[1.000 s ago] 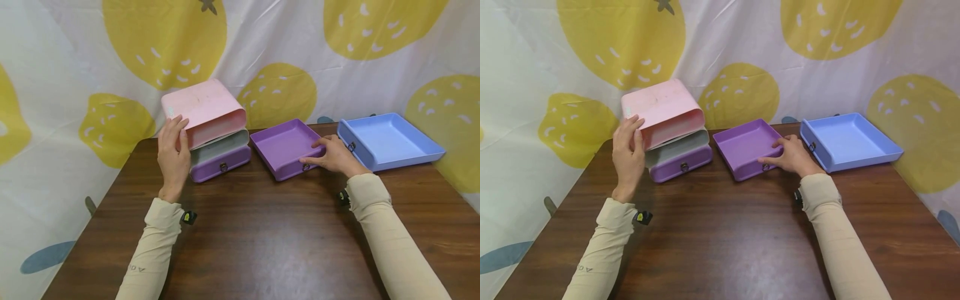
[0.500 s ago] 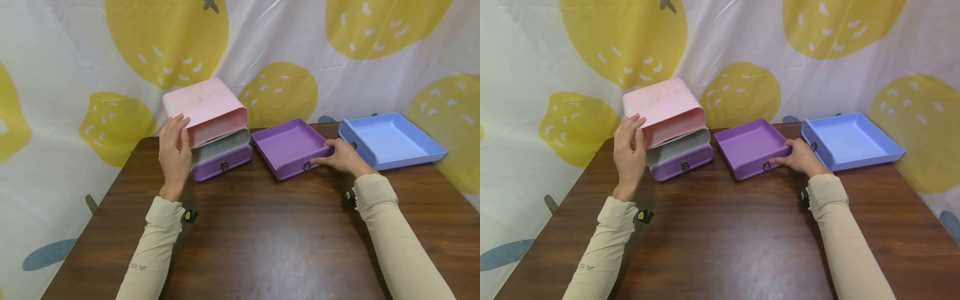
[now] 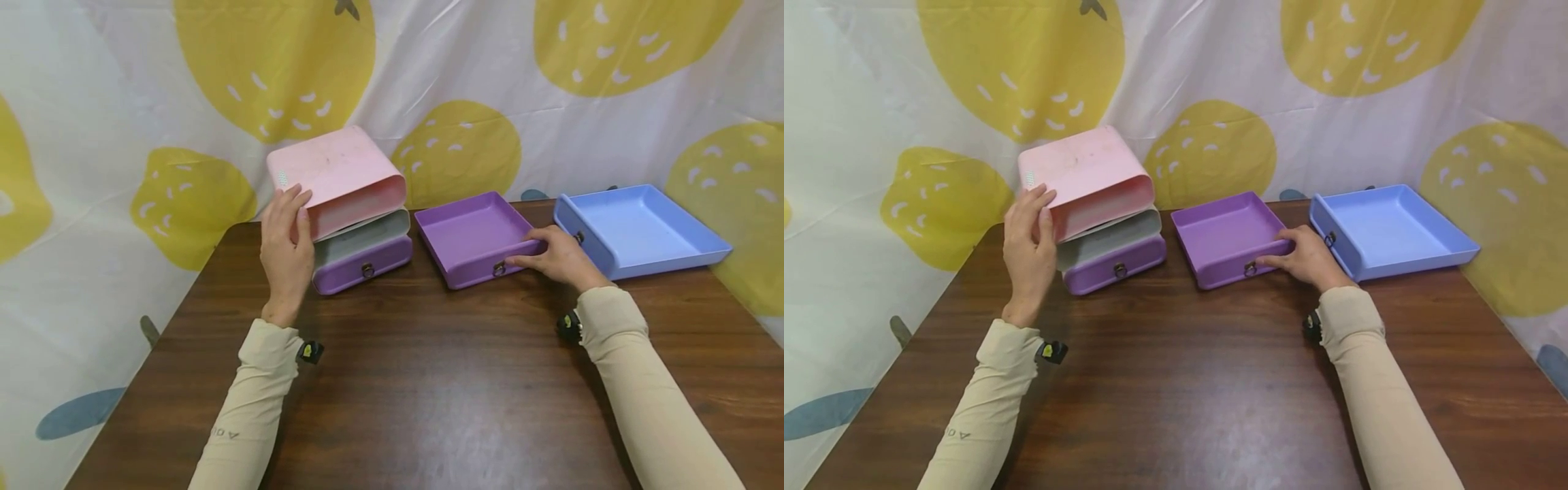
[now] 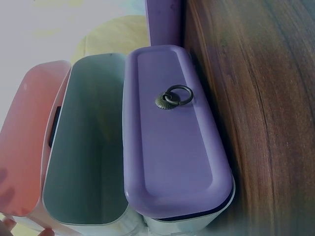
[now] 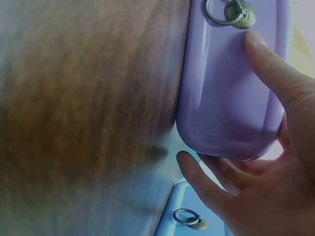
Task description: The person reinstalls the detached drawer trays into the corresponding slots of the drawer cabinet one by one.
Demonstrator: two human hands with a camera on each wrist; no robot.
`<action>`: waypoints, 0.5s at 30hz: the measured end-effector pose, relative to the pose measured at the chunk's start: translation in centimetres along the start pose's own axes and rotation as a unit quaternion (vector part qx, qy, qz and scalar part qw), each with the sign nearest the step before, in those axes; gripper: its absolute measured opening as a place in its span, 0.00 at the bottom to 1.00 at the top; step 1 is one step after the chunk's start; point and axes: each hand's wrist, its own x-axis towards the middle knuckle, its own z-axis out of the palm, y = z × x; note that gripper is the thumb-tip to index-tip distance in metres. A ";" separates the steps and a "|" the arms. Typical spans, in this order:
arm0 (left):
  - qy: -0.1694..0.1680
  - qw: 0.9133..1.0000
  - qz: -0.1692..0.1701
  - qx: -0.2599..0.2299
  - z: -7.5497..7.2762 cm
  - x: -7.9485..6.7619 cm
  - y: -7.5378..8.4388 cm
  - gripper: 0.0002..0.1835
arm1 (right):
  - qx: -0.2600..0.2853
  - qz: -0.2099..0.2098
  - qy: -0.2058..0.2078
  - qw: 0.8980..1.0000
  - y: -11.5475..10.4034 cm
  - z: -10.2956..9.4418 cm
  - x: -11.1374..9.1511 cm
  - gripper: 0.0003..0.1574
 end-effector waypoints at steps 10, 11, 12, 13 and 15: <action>0.001 1.000 0.000 -0.001 0.0 0.0 0.1 0.16 | 0.017 0.024 0.005 1.000 -0.1 -0.1 0.1 0.25; 0.001 1.000 0.001 -0.001 0.0 0.0 0.1 0.16 | 0.015 0.028 0.001 0.999 -0.1 -0.1 0.1 0.26; 0.001 1.000 0.001 -0.001 0.0 0.0 0.1 0.16 | 0.014 0.032 0.000 0.999 -0.1 -0.1 0.0 0.26; 0.001 1.000 0.001 -0.001 0.0 0.0 0.1 0.16 | 0.012 0.035 -0.001 0.999 -0.1 -0.2 0.0 0.26; 0.000 1.000 0.000 0.000 -0.1 0.0 0.1 0.16 | 0.010 0.038 -0.001 0.999 -0.1 -0.2 0.0 0.26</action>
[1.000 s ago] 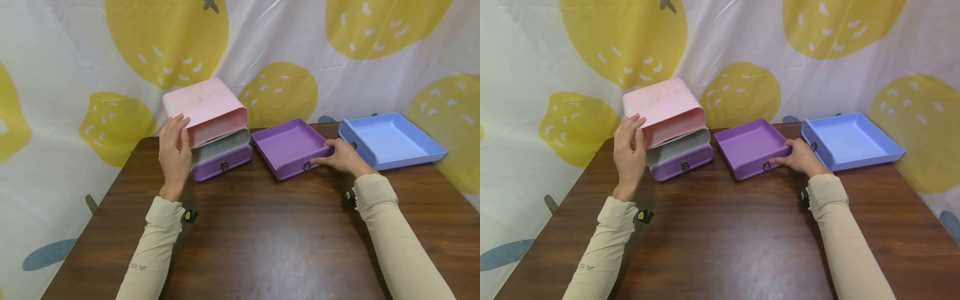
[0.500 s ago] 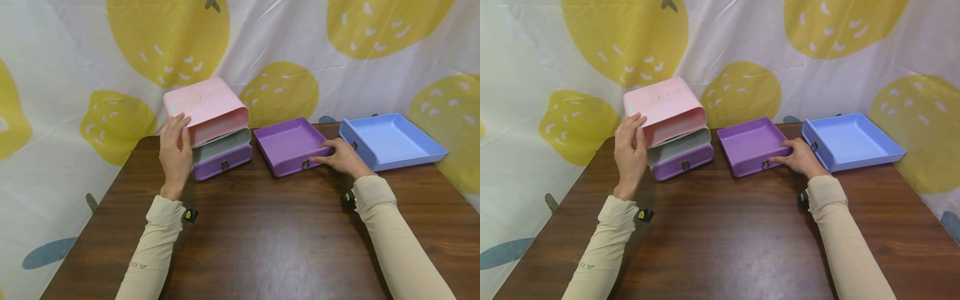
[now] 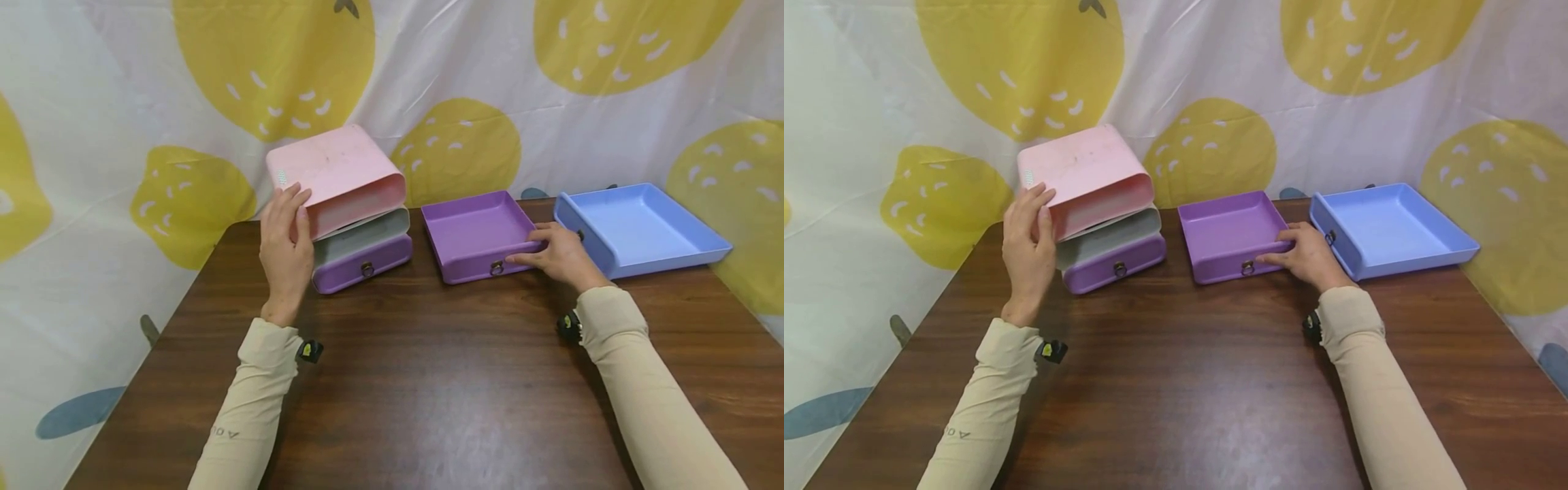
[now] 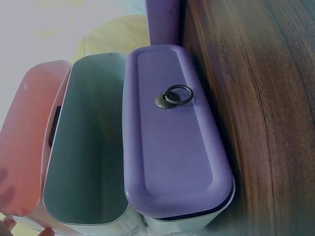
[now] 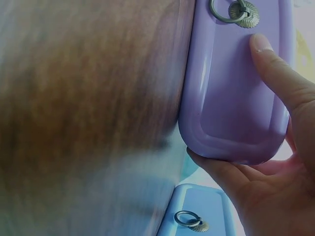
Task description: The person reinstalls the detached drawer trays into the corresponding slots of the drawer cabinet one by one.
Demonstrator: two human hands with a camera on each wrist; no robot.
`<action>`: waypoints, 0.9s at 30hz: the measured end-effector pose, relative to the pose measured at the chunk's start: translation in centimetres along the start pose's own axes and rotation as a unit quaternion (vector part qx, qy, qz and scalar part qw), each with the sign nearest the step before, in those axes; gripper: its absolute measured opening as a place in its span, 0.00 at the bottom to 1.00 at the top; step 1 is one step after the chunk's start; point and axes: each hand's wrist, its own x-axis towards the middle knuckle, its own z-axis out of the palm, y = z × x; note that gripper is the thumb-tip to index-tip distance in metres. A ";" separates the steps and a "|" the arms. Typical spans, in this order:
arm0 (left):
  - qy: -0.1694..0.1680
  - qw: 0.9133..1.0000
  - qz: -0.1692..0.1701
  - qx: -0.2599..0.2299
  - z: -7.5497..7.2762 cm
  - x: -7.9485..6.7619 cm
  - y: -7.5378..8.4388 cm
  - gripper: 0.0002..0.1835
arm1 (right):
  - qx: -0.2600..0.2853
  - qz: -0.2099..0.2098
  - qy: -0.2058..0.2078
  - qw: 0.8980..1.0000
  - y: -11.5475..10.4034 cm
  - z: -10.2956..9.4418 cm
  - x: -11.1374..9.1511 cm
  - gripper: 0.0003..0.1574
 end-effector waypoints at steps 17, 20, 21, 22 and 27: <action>0.001 1.000 -0.004 0.004 -0.2 0.0 -0.1 0.16 | 0.001 -0.009 0.026 1.000 -0.6 -0.6 -0.9 0.26; 0.002 1.000 -0.004 0.004 -0.1 0.1 -0.1 0.16 | -0.001 -0.019 0.037 0.999 -0.8 -0.7 -1.1 0.25; 0.002 1.000 -0.004 0.004 -0.1 0.1 -0.1 0.16 | -0.003 -0.023 0.040 0.999 -0.8 -0.8 -1.1 0.25; 0.002 1.000 -0.003 0.004 -0.1 0.1 -0.1 0.16 | -0.002 -0.025 0.043 0.999 -0.9 -0.8 -1.2 0.25; 0.004 1.000 -0.001 0.006 -0.2 0.1 0.0 0.16 | -0.001 -0.027 0.042 0.999 -0.9 -0.6 -1.6 0.25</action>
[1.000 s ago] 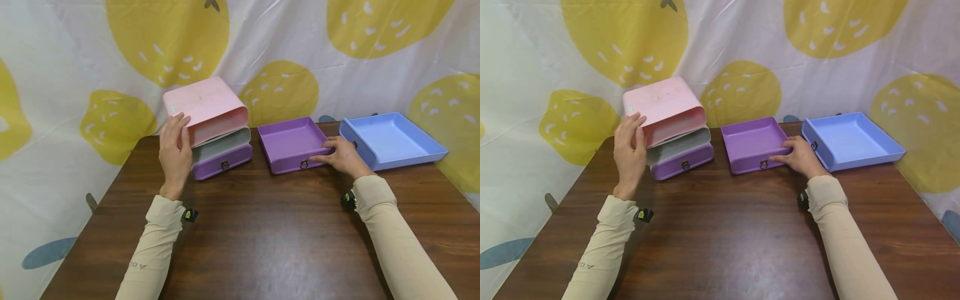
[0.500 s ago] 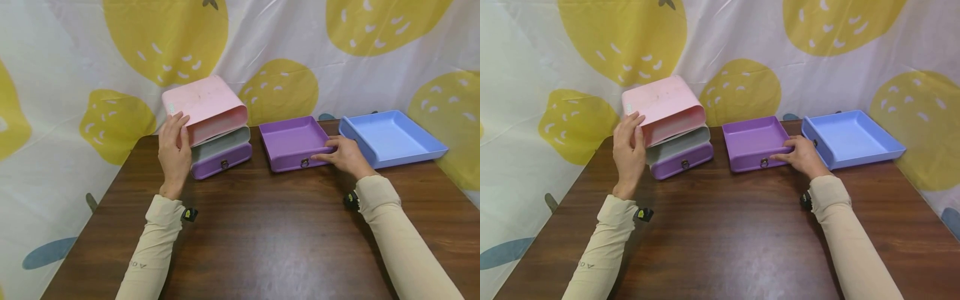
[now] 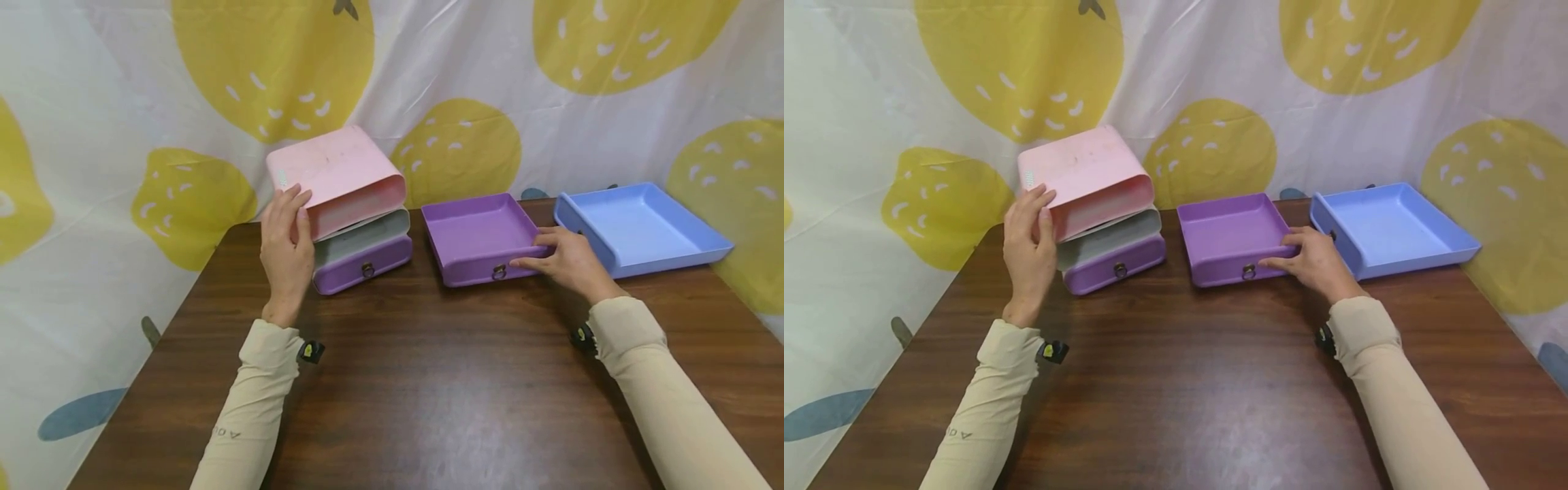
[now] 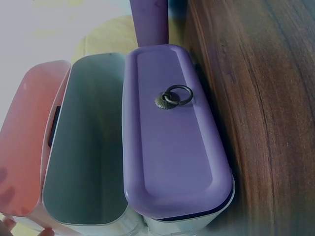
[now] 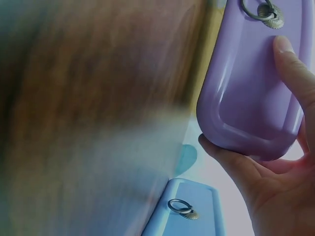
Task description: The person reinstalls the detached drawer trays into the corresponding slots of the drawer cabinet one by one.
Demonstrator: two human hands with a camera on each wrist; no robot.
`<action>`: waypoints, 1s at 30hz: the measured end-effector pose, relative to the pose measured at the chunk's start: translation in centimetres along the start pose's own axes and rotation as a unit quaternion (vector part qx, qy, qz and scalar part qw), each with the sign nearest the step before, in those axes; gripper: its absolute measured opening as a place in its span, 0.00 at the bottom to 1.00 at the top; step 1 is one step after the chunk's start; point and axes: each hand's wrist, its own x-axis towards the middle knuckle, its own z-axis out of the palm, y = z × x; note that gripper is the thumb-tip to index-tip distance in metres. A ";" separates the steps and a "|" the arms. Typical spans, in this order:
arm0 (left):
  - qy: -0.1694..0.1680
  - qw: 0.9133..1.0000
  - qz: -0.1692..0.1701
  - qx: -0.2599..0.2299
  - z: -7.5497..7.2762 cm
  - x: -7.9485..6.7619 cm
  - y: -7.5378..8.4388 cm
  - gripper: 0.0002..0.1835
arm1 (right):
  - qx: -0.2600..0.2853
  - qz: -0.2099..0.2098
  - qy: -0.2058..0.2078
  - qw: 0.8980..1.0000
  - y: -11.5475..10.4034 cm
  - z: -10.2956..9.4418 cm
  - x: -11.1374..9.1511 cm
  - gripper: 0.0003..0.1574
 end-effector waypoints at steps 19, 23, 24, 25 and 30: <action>0.003 1.000 0.007 -0.009 0.1 0.0 -0.1 0.16 | -0.006 -0.045 0.044 0.998 -0.6 -0.4 -2.0 0.26; 0.003 1.000 0.005 -0.010 0.1 -0.1 -0.2 0.16 | -0.006 -0.057 0.056 0.997 -0.7 -0.4 -2.3 0.25; 0.003 1.000 0.004 -0.010 0.1 -0.1 -0.2 0.16 | -0.005 -0.056 0.057 0.997 -0.7 -0.4 -2.4 0.25; 0.003 1.000 0.004 -0.011 0.1 -0.1 -0.3 0.16 | -0.006 -0.057 0.058 0.997 -0.8 -0.4 -2.4 0.25; 0.000 1.000 0.002 -0.010 0.2 -0.1 -0.2 0.16 | -0.013 -0.064 0.063 0.996 -1.0 -0.4 -2.8 0.24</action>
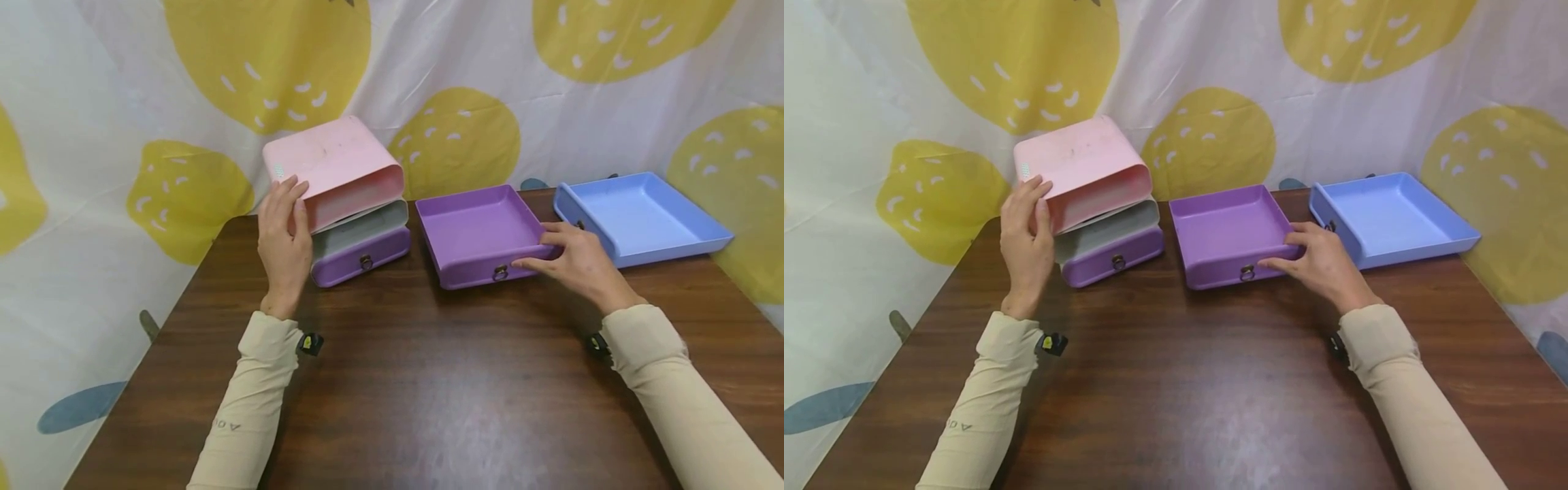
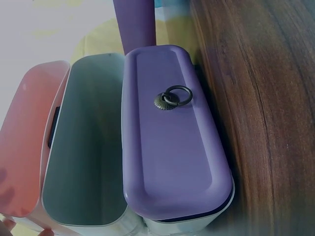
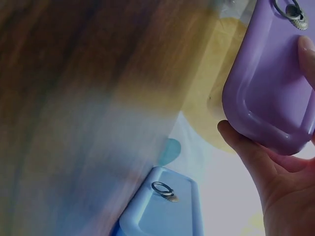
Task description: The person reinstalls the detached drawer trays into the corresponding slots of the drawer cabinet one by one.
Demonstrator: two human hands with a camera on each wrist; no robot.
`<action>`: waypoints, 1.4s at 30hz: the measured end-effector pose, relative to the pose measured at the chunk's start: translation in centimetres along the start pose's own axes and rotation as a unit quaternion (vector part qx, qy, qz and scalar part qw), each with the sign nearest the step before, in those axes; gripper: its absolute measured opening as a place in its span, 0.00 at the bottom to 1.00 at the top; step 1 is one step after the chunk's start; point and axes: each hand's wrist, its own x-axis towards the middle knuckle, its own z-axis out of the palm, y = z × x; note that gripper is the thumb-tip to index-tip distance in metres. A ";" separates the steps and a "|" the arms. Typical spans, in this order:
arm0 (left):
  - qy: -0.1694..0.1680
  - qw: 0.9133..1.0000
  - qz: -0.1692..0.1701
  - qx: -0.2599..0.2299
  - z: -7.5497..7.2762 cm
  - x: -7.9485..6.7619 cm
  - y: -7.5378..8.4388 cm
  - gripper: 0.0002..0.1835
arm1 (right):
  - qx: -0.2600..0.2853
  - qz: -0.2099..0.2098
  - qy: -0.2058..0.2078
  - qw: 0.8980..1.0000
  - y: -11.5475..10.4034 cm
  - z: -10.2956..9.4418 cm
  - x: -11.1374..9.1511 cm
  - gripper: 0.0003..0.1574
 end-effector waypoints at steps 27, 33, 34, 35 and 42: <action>0.001 1.000 -0.001 0.002 0.2 0.1 0.3 0.16 | 0.007 -0.063 0.053 0.997 -0.8 -1.1 -1.3 0.25; 0.000 1.000 -0.003 -0.001 0.2 0.1 0.3 0.16 | -0.002 -0.081 0.072 0.994 -1.1 -1.0 -1.3 0.23; 0.001 1.000 -0.002 0.000 0.2 0.1 0.2 0.16 | 0.001 -0.083 0.073 0.994 -1.2 -1.0 -1.3 0.23; 0.002 1.000 -0.002 -0.001 0.1 0.1 0.2 0.16 | 0.002 -0.084 0.073 0.994 -1.2 -1.0 -1.3 0.24; 0.000 1.000 0.002 0.003 0.2 0.0 0.0 0.17 | 0.022 -0.087 0.078 0.993 -1.5 -1.4 -1.6 0.25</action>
